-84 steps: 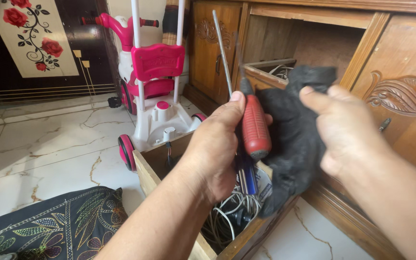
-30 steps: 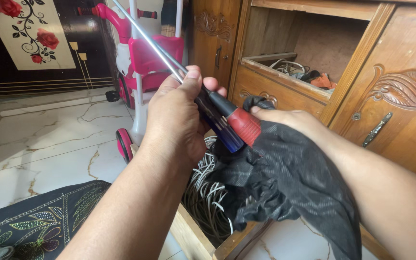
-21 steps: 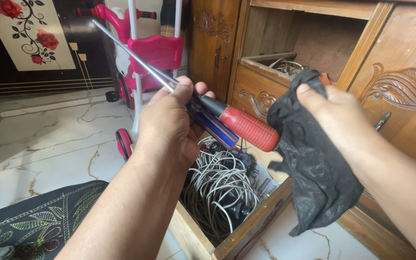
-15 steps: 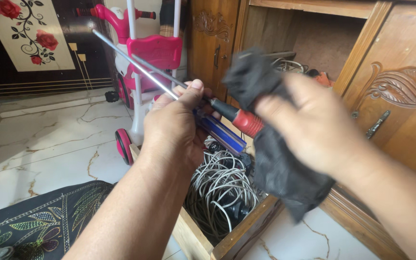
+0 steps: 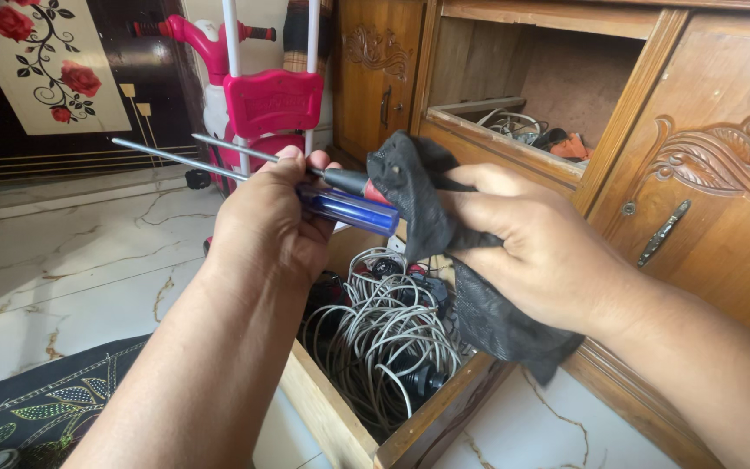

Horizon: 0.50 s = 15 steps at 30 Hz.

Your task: The person wipes two screwdrivers with a dark cloth, then removes tangled cables and small electronic items from a wooden drawer, wiping each item before placing them aside. The person also wipes a power strip and a coiled white cable before setting them down.

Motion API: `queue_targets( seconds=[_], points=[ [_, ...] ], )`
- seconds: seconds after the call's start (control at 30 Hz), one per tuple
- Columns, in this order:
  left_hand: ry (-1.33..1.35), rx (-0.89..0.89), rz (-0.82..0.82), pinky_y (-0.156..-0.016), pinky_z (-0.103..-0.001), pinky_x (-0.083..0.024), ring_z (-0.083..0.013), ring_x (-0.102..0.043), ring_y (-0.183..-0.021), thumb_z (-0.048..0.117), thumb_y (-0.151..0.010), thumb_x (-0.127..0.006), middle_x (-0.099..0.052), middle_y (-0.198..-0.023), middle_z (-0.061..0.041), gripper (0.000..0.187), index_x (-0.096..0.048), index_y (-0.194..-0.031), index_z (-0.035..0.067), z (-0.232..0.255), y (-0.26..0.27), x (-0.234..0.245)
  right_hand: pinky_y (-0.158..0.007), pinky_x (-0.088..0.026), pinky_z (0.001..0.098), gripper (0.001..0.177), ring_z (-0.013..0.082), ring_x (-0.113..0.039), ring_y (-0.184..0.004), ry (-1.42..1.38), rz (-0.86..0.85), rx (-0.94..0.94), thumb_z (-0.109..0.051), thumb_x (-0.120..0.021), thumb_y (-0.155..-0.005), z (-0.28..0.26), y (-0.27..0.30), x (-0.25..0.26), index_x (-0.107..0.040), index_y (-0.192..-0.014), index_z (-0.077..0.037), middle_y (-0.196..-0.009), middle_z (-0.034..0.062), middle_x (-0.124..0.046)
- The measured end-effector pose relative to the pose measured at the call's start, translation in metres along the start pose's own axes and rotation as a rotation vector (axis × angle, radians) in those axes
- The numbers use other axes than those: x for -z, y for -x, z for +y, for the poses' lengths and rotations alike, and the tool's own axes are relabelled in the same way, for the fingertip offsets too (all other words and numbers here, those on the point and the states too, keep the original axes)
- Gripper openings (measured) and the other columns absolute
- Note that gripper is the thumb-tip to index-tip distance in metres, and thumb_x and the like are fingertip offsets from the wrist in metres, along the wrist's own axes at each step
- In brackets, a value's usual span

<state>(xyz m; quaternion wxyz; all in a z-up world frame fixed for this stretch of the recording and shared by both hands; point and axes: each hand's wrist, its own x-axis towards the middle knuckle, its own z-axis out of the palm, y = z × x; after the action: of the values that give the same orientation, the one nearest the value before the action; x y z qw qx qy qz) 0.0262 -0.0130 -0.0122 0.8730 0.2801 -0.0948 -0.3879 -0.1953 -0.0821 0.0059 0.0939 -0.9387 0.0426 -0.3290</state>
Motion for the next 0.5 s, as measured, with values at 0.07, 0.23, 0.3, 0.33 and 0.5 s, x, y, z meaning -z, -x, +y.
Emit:
queue_targets(
  seconds=[0.07, 0.23, 0.3, 0.33, 0.5],
  points=[
    [0.004, 0.0, -0.007, -0.072, -0.033, -0.064, -0.018, -0.071, -0.075, 0.014, -0.101, -0.056, -0.071, -0.083, -0.007, 0.008, -0.057, -0.106, 0.008, -0.001, 0.004, -0.003, -0.095, -0.052, 0.0377, 0.048, 0.0277, -0.064, -0.116, 0.12, 0.029, 0.04, -0.006, -0.071, -0.08, -0.004, 0.001, -0.002, -0.07, -0.128, -0.011, -0.124, 0.0125, -0.064],
    [-0.107, -0.072, -0.179, -0.069, -0.036, -0.063, -0.0194, -0.069, -0.073, 0.017, -0.101, -0.054, -0.07, -0.084, -0.008, 0.01, -0.056, -0.104, 0.007, -0.005, 0.021, -0.012, -0.09, -0.052, 0.0369, 0.059, 0.025, -0.067, -0.106, 0.203, -0.043, -0.182, -0.012, -0.07, -0.086, -0.005, 0.0, -0.004, -0.064, -0.144, -0.019, -0.108, 0.0093, -0.065],
    [-0.206, -0.102, -0.192, -0.066, -0.036, -0.062, -0.0182, -0.069, -0.073, 0.015, -0.099, -0.056, -0.069, -0.084, -0.006, 0.009, -0.057, -0.104, 0.008, -0.003, 0.027, -0.014, -0.09, -0.053, 0.0341, 0.044, 0.0201, -0.072, -0.102, -0.037, -0.009, -0.267, -0.017, -0.064, -0.094, -0.002, -0.001, -0.008, -0.063, -0.138, -0.014, -0.107, 0.0044, -0.073],
    [-0.254, -0.118, -0.197, -0.065, -0.035, -0.062, -0.0177, -0.07, -0.073, 0.015, -0.098, -0.058, -0.069, -0.084, -0.006, 0.009, -0.058, -0.103, 0.008, -0.001, 0.029, -0.014, -0.09, -0.053, 0.0328, 0.038, 0.0176, -0.074, -0.1, -0.158, 0.007, -0.307, -0.019, -0.062, -0.098, -0.001, -0.002, -0.01, -0.063, -0.135, -0.011, -0.107, 0.0019, -0.077],
    [-0.202, -0.118, -0.276, -0.066, -0.032, -0.062, -0.0189, -0.073, -0.079, 0.013, -0.1, -0.056, -0.071, -0.089, -0.008, 0.01, -0.058, -0.106, 0.006, 0.007, 0.028, -0.019, -0.081, -0.055, 0.035, 0.034, 0.019, -0.072, -0.09, -0.774, 0.276, -1.004, -0.022, -0.06, -0.097, 0.012, -0.012, -0.002, -0.067, -0.126, -0.005, -0.102, 0.0068, -0.077]
  ],
)
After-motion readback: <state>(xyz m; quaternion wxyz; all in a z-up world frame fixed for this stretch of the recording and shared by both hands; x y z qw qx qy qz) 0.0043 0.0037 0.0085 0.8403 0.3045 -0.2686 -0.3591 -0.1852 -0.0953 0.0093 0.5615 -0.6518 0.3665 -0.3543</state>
